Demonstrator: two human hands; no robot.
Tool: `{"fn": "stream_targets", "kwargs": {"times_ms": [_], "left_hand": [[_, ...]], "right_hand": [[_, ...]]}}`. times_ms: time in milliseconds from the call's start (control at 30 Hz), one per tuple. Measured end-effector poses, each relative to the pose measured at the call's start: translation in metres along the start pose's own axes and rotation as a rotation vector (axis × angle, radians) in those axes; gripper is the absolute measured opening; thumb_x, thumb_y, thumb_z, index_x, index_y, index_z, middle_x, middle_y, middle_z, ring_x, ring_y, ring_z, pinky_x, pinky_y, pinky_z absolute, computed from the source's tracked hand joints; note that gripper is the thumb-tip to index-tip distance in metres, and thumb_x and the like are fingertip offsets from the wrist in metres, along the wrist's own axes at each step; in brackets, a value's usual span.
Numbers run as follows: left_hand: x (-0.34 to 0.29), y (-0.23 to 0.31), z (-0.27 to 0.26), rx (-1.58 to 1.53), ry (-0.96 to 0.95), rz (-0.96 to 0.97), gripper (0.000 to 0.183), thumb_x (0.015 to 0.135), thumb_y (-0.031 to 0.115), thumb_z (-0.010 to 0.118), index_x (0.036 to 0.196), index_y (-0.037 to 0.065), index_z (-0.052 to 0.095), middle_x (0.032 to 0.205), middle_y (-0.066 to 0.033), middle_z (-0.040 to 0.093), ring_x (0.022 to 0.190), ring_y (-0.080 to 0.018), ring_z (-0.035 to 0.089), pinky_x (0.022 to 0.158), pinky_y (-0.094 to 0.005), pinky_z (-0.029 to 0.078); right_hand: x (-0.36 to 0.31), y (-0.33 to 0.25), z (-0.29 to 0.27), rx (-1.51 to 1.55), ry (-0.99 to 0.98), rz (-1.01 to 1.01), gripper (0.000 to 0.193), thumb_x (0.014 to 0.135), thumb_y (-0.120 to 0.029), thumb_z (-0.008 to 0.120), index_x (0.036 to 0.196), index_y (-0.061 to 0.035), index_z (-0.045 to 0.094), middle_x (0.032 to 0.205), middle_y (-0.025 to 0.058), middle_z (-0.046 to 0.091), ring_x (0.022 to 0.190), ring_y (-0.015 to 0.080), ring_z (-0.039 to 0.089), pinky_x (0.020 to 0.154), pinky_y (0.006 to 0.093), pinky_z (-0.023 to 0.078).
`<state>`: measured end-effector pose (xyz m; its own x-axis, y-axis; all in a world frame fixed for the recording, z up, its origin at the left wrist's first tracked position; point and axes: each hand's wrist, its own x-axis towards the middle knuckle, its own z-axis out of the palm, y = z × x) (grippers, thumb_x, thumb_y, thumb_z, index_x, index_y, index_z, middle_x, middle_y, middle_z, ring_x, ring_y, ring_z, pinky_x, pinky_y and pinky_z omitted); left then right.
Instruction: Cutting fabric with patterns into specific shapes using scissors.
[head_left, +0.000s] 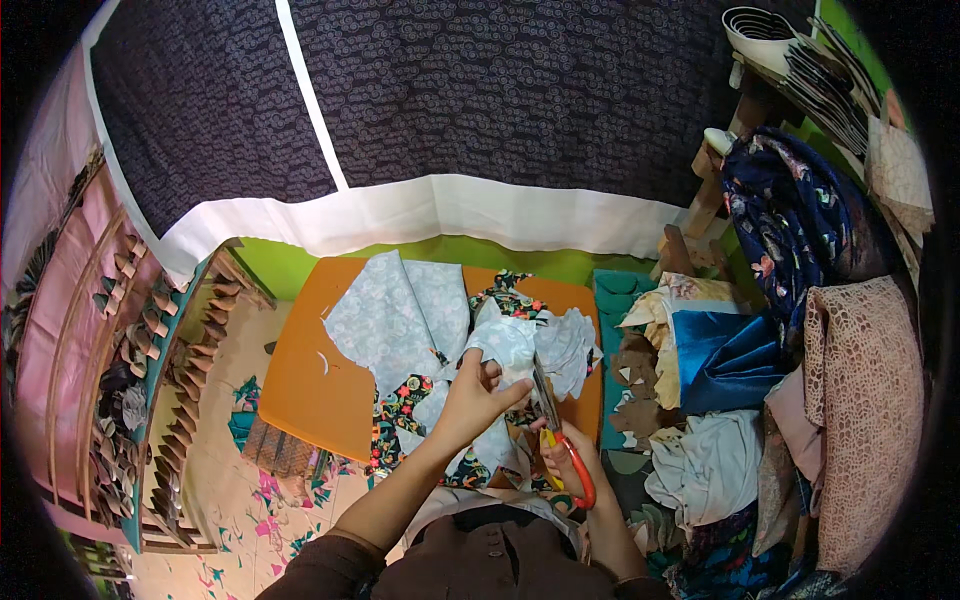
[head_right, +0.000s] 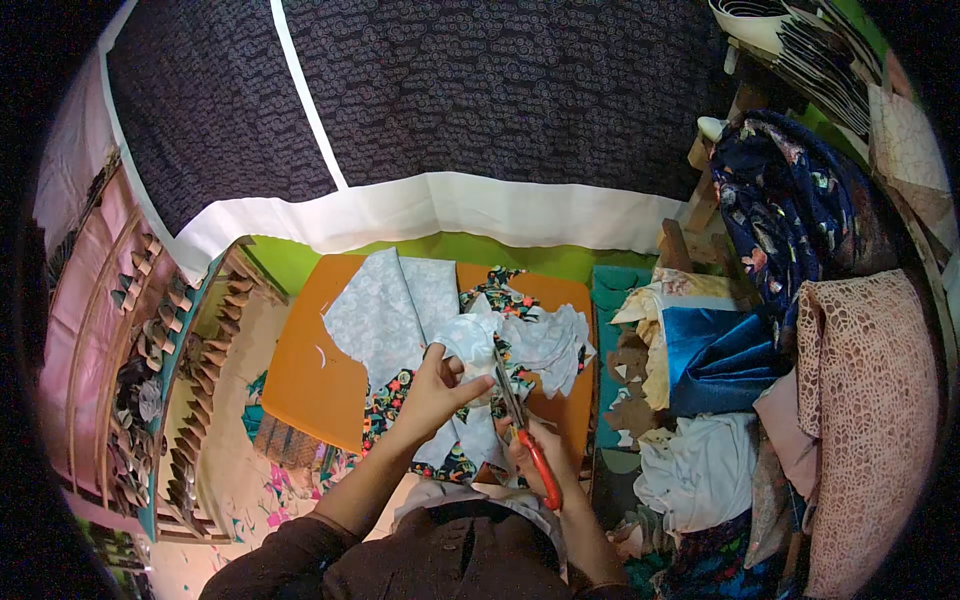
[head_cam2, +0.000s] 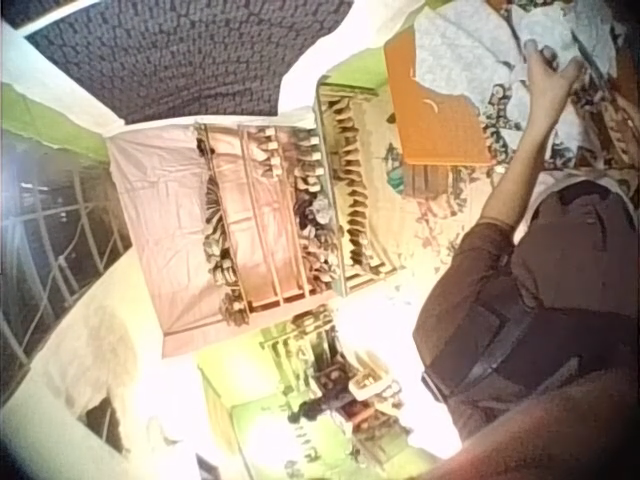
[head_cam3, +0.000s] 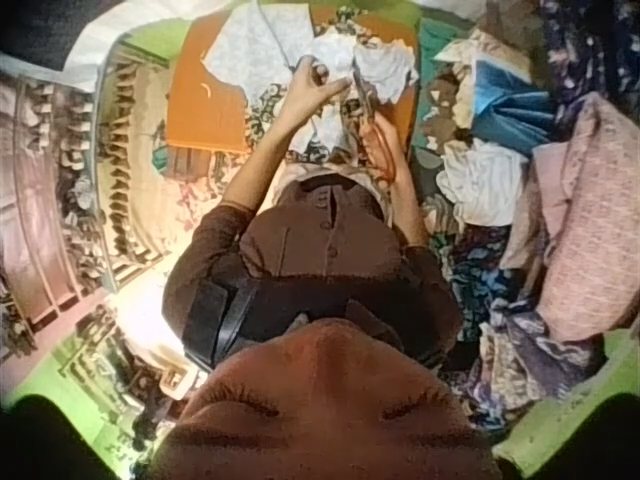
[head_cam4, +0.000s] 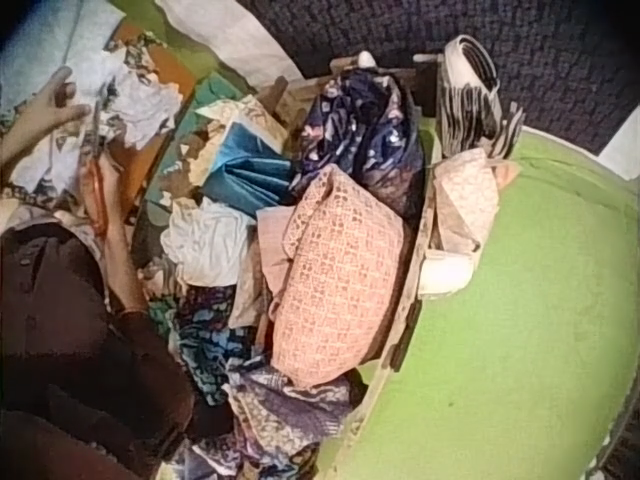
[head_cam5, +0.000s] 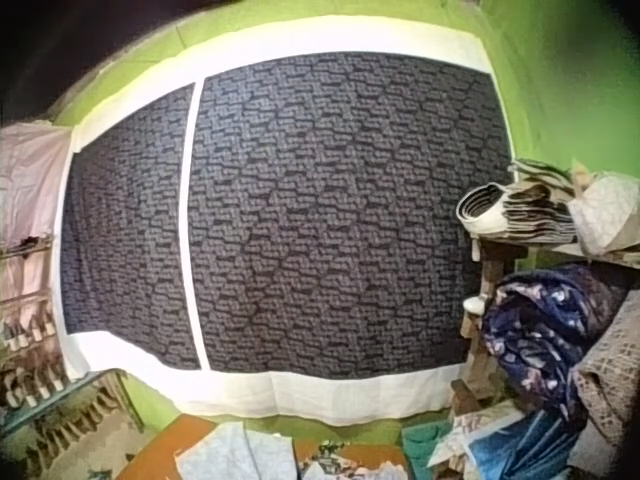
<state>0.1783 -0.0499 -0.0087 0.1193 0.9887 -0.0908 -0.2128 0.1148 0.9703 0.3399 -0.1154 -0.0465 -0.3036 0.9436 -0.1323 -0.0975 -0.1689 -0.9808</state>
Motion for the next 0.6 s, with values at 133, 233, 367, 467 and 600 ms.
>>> {"fn": "stream_targets", "kwargs": {"times_ms": [133, 233, 367, 467, 600], "left_hand": [[0.003, -0.008, -0.003, -0.06, 0.065, 0.095, 0.033, 0.073, 0.003, 0.064, 0.082, 0.004, 0.032, 0.077, -0.005, 0.051, 0.069, -0.0083, 0.051, 0.056, -0.0209, 0.043], [0.002, 0.0, -0.001, -0.095, 0.124, 0.068, 0.032, 0.073, 0.004, 0.064, 0.083, 0.003, 0.034, 0.072, -0.0024, 0.049, 0.065, -0.0075, 0.049, 0.056, -0.0197, 0.043], [0.002, -0.003, -0.011, 0.009, 0.165, 0.036, 0.031, 0.074, 0.004, 0.063, 0.085, 0.002, 0.035, 0.072, -0.0031, 0.05, 0.066, -0.0077, 0.051, 0.054, -0.0194, 0.042], [0.001, 0.003, -0.012, -0.081, 0.148, 0.044, 0.031, 0.073, 0.003, 0.064, 0.085, 0.001, 0.034, 0.07, -0.0031, 0.05, 0.065, -0.0074, 0.051, 0.052, -0.0193, 0.041], [0.005, -0.006, -0.032, -0.044, 0.147, 0.041, 0.032, 0.072, 0.003, 0.064, 0.084, 0.001, 0.034, 0.065, -0.0008, 0.047, 0.06, -0.0052, 0.048, 0.048, -0.0185, 0.039]], "right_hand": [[0.002, 0.005, 0.005, 0.055, -0.003, 0.016, 0.065, 0.073, -0.057, 0.053, 0.109, -0.0037, 0.043, 0.066, -0.0038, 0.036, 0.05, 0.0007, 0.029, 0.043, 0.0141, 0.023], [0.005, 0.011, 0.009, 0.112, -0.053, 0.051, 0.065, 0.074, -0.056, 0.053, 0.111, -0.0038, 0.04, 0.07, -0.0022, 0.036, 0.054, 0.0018, 0.031, 0.045, 0.0146, 0.025], [0.007, 0.015, 0.022, 0.116, -0.064, -0.017, 0.068, 0.074, -0.056, 0.053, 0.114, -0.0043, 0.037, 0.075, -0.0012, 0.036, 0.059, 0.0031, 0.033, 0.048, 0.0155, 0.027], [0.014, 0.032, 0.027, 0.15, -0.041, 0.034, 0.07, 0.072, -0.058, 0.053, 0.115, -0.0047, 0.035, 0.077, -0.0006, 0.035, 0.061, 0.0042, 0.033, 0.051, 0.0161, 0.028], [0.022, 0.023, 0.046, 0.144, -0.003, 0.037, 0.074, 0.069, -0.06, 0.055, 0.114, -0.0053, 0.036, 0.075, -0.0014, 0.035, 0.059, 0.0039, 0.032, 0.049, 0.0156, 0.027]]}}
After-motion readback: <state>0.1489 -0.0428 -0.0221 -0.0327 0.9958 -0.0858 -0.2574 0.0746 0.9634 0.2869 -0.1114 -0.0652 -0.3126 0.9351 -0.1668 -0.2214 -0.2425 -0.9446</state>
